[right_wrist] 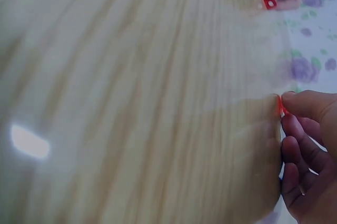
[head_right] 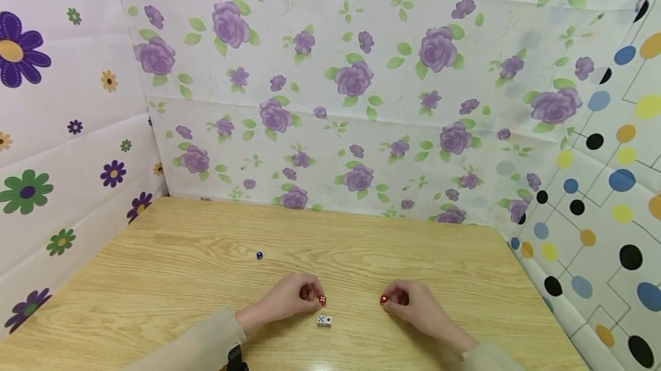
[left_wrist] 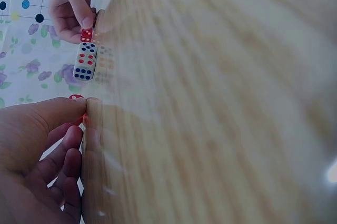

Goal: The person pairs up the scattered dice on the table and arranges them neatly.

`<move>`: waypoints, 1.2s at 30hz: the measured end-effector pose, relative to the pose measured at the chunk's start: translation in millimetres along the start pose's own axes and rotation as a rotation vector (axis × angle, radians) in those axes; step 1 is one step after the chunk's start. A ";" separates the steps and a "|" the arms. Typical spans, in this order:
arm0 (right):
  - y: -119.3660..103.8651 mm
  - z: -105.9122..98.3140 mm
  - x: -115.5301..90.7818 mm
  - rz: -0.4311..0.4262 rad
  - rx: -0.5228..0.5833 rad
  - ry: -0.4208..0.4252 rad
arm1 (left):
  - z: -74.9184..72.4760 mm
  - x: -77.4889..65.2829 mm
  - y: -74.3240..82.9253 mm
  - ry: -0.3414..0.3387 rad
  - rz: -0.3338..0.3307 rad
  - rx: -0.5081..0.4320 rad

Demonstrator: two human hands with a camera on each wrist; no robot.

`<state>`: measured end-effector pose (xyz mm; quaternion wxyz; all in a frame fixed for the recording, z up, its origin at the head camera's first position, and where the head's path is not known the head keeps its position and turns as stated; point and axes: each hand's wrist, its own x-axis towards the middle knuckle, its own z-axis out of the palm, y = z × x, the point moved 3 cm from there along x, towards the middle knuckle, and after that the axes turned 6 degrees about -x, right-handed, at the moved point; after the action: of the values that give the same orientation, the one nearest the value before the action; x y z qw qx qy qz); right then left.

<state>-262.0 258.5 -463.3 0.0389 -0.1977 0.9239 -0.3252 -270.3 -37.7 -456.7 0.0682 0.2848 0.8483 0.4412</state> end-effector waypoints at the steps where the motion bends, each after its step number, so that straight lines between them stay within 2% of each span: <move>1: -2.4 2.1 1.6 -0.005 0.000 0.003 | -0.2 -0.1 0.2 0.001 0.001 0.001; 15: -39.1 30.2 22.2 -0.051 0.013 0.016 | 0.7 1.6 -0.8 -0.001 -0.006 0.010; 22: -53.9 41.0 29.6 -0.070 0.046 -0.006 | 0.6 2.9 0.0 -0.001 -0.006 0.013; 36: -67.2 54.8 36.9 -0.095 0.052 -0.057 | -0.9 2.4 2.3 -0.026 -0.003 0.011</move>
<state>-262.1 164.3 -462.9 0.0547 -0.2494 0.9033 -0.3447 -271.6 -36.0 -454.1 0.0780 0.2896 0.8502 0.4326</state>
